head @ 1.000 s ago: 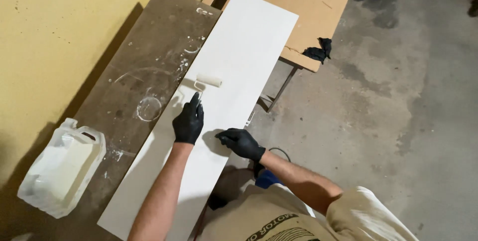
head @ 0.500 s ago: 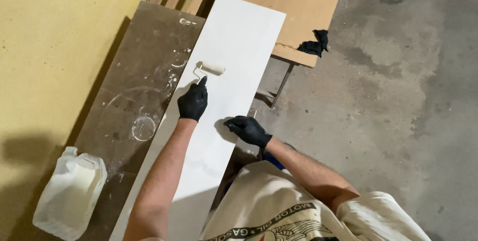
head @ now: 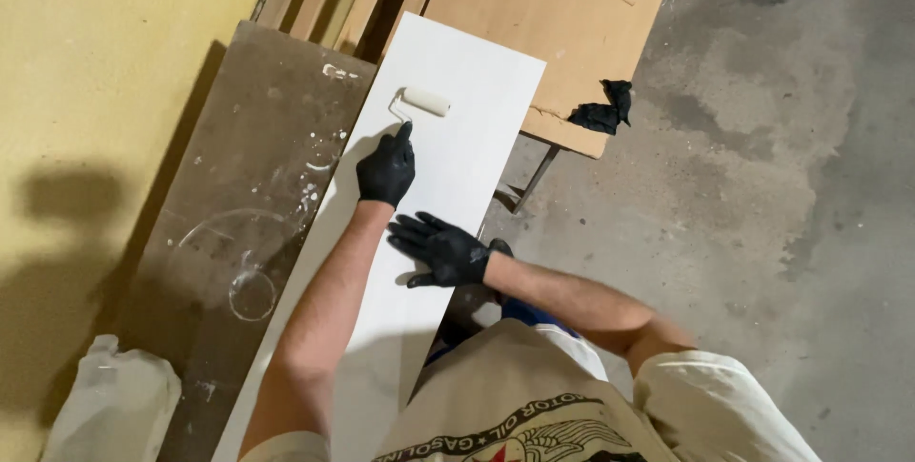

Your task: Painting a long wooden board using a small hand roller and a tray of white paint

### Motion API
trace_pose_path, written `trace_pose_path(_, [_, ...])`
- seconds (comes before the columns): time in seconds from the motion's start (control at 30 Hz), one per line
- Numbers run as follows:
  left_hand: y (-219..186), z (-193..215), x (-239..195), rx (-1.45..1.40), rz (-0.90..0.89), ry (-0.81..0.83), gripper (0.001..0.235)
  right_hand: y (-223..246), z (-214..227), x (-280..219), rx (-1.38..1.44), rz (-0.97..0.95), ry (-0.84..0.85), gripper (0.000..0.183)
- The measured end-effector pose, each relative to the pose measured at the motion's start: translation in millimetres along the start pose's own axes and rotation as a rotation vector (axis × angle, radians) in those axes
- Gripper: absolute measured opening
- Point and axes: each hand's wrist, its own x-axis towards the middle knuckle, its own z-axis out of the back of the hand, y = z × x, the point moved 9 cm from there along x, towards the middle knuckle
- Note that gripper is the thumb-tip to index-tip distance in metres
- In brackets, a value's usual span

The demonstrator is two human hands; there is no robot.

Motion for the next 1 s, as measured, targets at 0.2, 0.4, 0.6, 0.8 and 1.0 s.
trace_pose_path(0.2, [1,-9,53,-0.062,0.097,0.08,0.034,-163,87,-14,-0.363,-0.332,-0.024,0.093])
trace_pose_path(0.4, [14,75,15,-0.034,0.073,0.025,0.037,-200,113,-136,-0.231,-0.822,-0.537,0.007])
trace_pose_path(0.6, [20,54,-39,-0.026,0.034,0.148,0.04,-97,-12,-95,0.473,-1.024,-0.129,0.024])
trace_pose_path(0.8, [7,-91,25,0.004,0.062,0.07,0.041,-63,-29,-50,0.332,-0.553,-0.157,0.032])
trace_pose_path(1.0, [15,-79,37,-0.079,0.138,0.197,0.03,-70,-8,-31,0.619,-0.624,-0.095,0.032])
